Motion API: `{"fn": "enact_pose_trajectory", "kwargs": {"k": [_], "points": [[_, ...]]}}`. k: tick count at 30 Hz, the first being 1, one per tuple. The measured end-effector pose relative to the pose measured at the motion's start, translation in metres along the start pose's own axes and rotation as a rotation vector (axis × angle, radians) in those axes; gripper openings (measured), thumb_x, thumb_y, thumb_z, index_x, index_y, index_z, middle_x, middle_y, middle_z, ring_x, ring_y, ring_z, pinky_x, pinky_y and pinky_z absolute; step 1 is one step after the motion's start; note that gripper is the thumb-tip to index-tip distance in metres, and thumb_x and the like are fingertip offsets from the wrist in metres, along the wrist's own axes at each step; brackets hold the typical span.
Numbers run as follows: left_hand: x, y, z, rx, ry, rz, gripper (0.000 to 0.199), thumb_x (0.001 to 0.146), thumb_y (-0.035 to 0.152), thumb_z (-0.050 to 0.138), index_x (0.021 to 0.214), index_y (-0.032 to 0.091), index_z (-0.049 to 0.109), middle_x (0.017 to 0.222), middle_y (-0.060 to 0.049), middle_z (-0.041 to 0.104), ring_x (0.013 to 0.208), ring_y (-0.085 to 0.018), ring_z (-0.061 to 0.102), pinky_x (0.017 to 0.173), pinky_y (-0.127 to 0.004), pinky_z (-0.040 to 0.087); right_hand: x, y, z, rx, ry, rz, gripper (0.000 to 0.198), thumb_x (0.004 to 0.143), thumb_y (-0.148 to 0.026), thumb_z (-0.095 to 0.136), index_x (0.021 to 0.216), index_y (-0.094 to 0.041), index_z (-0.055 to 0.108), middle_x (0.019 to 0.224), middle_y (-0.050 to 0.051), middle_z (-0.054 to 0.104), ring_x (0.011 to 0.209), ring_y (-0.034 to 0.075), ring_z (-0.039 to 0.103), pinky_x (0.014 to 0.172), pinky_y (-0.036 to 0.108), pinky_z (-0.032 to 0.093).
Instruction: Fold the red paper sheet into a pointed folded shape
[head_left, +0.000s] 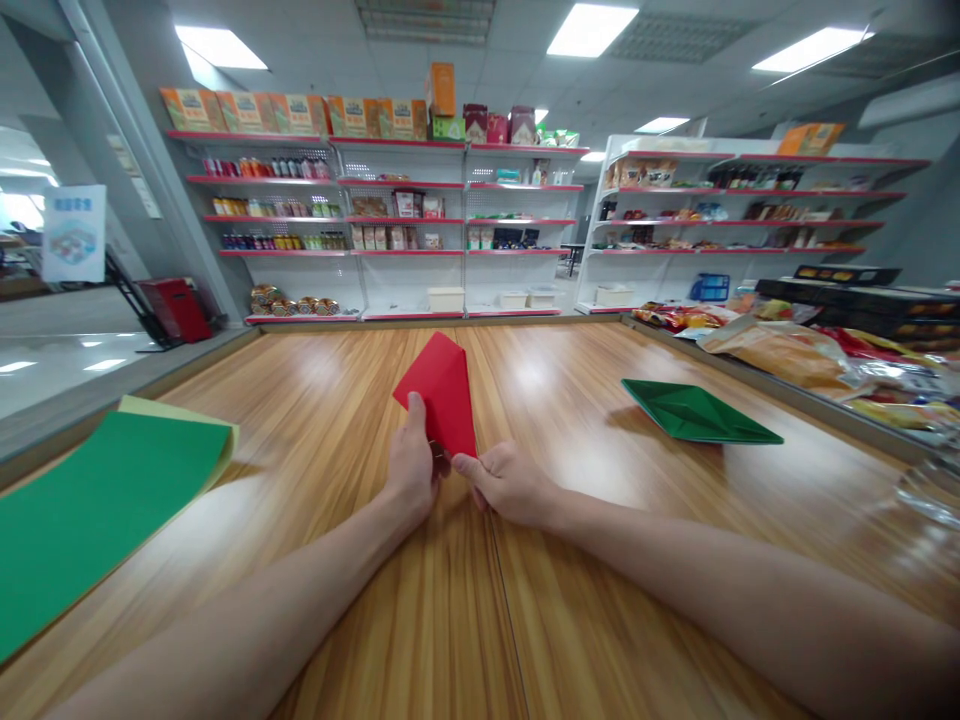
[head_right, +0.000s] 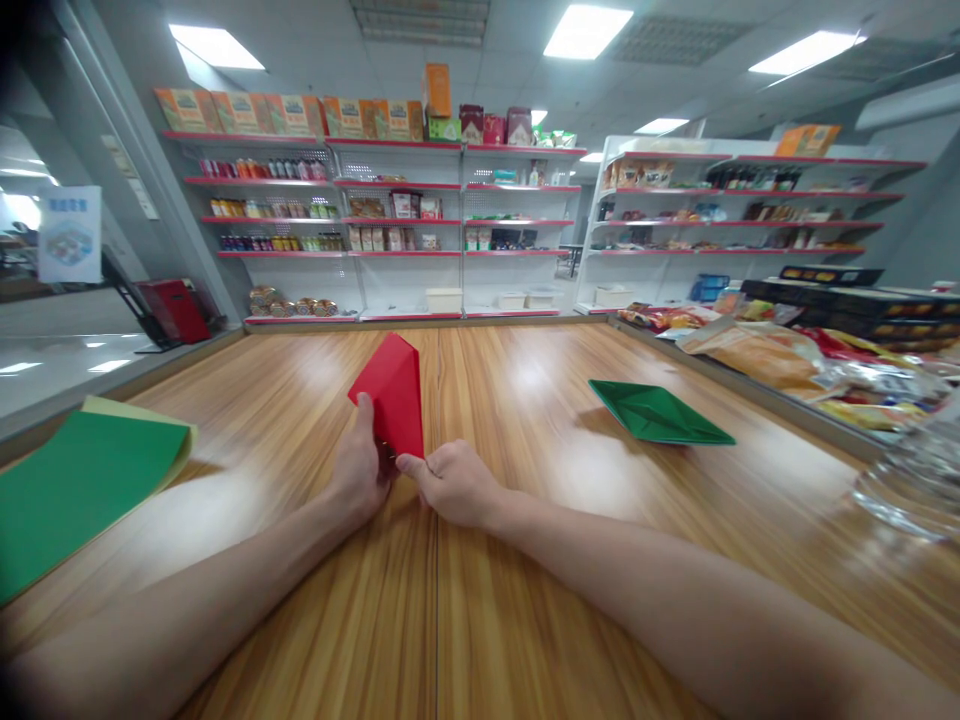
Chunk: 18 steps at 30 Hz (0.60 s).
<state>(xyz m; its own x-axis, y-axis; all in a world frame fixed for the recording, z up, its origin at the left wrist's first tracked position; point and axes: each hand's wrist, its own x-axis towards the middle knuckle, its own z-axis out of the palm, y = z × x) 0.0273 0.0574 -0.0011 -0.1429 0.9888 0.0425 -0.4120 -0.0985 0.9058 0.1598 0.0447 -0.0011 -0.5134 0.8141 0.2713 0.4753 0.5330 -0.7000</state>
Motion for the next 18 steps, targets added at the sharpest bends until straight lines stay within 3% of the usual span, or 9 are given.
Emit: {"fn": "enact_pose_trajectory", "kwargs": {"k": [4, 9, 14, 18], "points": [[-0.005, -0.004, 0.004, 0.061, -0.103, 0.010, 0.053, 0.070, 0.068, 0.061, 0.054, 0.019, 0.045, 0.036, 0.005, 0.044, 0.027, -0.008, 0.039, 0.028, -0.020, 0.027, 0.004, 0.010, -0.003, 0.195, -0.063, -0.001, 0.071, 0.090, -0.062, 0.034, 0.043, -0.015, 0.056, 0.037, 0.001, 0.049, 0.036, 0.008, 0.045, 0.042, 0.020, 0.035], [-0.007, -0.004, 0.004, 0.092, -0.095, 0.051, 0.052, 0.073, 0.063, 0.060, 0.052, 0.018, 0.046, 0.036, 0.005, 0.045, 0.027, -0.007, 0.038, 0.027, -0.019, 0.026, 0.004, 0.010, -0.005, 0.277, -0.134, 0.041, 0.071, 0.088, -0.065, 0.036, 0.045, -0.014, 0.059, 0.033, -0.002, 0.042, 0.030, 0.006, 0.038, 0.036, 0.019, 0.030], [-0.009, -0.002, 0.003, 0.126, -0.098, 0.113, 0.051, 0.076, 0.062, 0.057, 0.055, 0.016, 0.051, 0.040, 0.003, 0.049, 0.031, -0.009, 0.045, 0.029, -0.018, 0.028, 0.007, 0.011, -0.003, 0.313, -0.081, 0.097, 0.069, 0.086, -0.067, 0.038, 0.045, -0.014, 0.056, 0.034, -0.001, 0.045, 0.031, 0.006, 0.039, 0.036, 0.019, 0.030], [-0.010, 0.001, 0.003, 0.146, -0.129, 0.146, 0.045, 0.072, 0.056, 0.067, 0.058, 0.014, 0.056, 0.046, 0.000, 0.055, 0.039, -0.011, 0.052, 0.032, -0.018, 0.033, 0.012, 0.015, -0.003, 0.358, -0.018, 0.144, 0.068, 0.084, -0.068, 0.040, 0.043, -0.015, 0.053, 0.033, -0.001, 0.044, 0.029, 0.006, 0.037, 0.034, 0.020, 0.028]]}}
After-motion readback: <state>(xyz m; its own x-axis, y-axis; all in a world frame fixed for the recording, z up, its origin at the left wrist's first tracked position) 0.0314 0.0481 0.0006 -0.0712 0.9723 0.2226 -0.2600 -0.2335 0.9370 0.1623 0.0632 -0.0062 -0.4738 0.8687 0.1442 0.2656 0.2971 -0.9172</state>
